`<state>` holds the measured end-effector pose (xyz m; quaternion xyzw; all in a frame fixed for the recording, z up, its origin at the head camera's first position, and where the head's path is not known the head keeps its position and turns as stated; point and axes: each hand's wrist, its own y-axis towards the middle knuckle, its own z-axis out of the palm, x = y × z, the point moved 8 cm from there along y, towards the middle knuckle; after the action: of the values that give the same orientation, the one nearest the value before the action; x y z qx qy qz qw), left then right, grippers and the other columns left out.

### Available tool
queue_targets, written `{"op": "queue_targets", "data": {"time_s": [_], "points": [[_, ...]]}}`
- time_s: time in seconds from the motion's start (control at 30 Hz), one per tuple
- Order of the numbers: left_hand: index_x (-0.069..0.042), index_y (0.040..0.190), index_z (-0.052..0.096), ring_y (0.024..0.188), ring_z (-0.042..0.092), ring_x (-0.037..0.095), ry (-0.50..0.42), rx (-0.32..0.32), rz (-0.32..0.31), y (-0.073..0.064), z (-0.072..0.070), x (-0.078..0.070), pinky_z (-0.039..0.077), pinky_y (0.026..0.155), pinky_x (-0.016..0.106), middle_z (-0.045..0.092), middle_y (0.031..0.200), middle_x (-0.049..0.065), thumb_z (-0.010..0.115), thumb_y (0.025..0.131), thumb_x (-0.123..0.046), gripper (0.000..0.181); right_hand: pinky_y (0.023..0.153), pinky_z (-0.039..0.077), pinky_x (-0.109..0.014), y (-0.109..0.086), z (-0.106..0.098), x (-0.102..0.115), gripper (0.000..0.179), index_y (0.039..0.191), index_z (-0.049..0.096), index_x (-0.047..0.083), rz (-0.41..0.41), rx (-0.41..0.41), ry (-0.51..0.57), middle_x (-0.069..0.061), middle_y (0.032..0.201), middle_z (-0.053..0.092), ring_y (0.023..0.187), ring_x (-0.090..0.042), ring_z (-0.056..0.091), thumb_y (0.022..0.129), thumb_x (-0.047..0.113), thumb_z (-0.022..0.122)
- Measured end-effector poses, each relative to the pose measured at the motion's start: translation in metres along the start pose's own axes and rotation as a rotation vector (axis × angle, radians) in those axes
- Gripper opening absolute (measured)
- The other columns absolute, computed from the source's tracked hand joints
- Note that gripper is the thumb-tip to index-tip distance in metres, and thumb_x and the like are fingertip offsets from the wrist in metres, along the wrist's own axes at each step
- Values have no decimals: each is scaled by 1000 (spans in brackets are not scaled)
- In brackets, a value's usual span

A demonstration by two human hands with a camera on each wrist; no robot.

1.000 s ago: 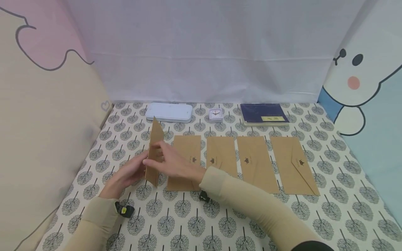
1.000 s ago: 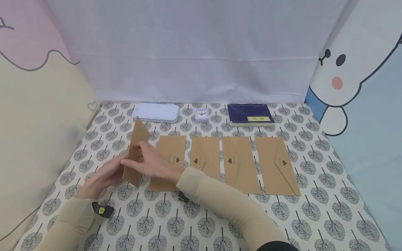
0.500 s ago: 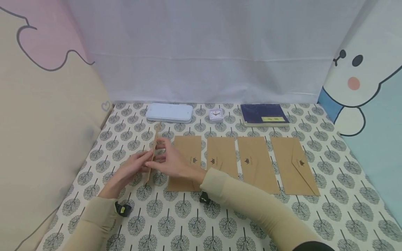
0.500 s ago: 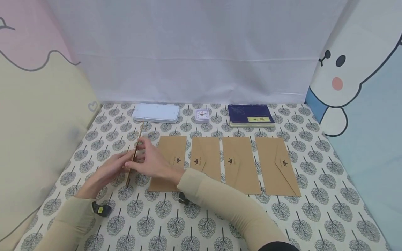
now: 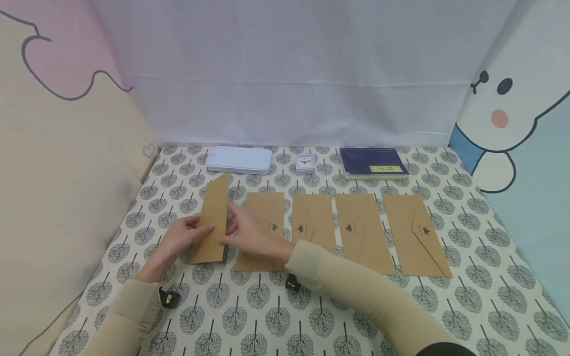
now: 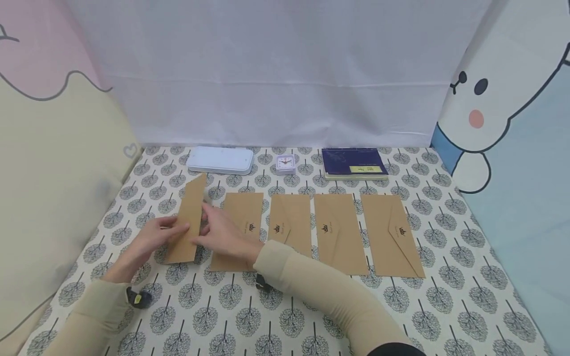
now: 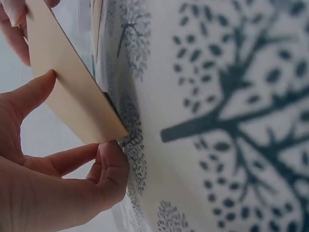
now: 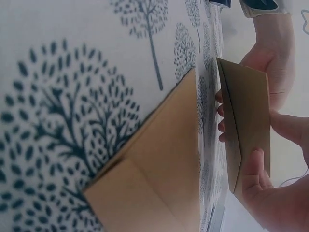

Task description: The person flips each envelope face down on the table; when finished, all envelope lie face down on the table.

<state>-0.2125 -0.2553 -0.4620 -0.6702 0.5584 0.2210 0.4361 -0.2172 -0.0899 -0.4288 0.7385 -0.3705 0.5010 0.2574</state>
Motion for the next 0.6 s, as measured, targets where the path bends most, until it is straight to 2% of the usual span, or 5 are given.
{"op": "queue_targets", "data": {"time_s": [0.13,0.27,0.37,0.57,0.6], "points": [[12,139,35,108,55,41,50,-47,25,-1,-4,1,49,89,46,50,126,33,72,84,-43,86,68,51,-14,0,1,-4,104,152,14,5,31,5,-95,-8,115,54,87,-10,61,74,10,82],[13,139,35,106,56,41,83,-72,31,-1,-7,3,49,88,46,51,124,33,74,84,-34,82,69,48,-12,0,1,-8,105,151,18,3,95,7,-165,-6,113,54,89,-9,59,70,12,85],[13,138,35,105,56,41,113,-77,19,-1,-8,5,49,88,47,52,123,33,74,83,-29,80,69,48,-12,1,3,-12,100,148,26,0,138,20,-184,-6,107,56,85,-8,57,68,11,85],[14,136,38,102,57,40,208,-100,14,-1,-9,5,51,85,46,53,119,32,72,85,-19,70,68,48,-13,4,7,-20,100,147,27,-3,188,51,-261,0,95,60,76,-4,55,68,14,87],[14,136,39,103,57,40,222,-103,15,-1,-9,5,51,85,46,53,120,33,71,85,-18,69,67,48,-14,4,8,-21,96,145,32,-3,190,53,-269,1,93,60,75,-4,55,67,14,87]]}}
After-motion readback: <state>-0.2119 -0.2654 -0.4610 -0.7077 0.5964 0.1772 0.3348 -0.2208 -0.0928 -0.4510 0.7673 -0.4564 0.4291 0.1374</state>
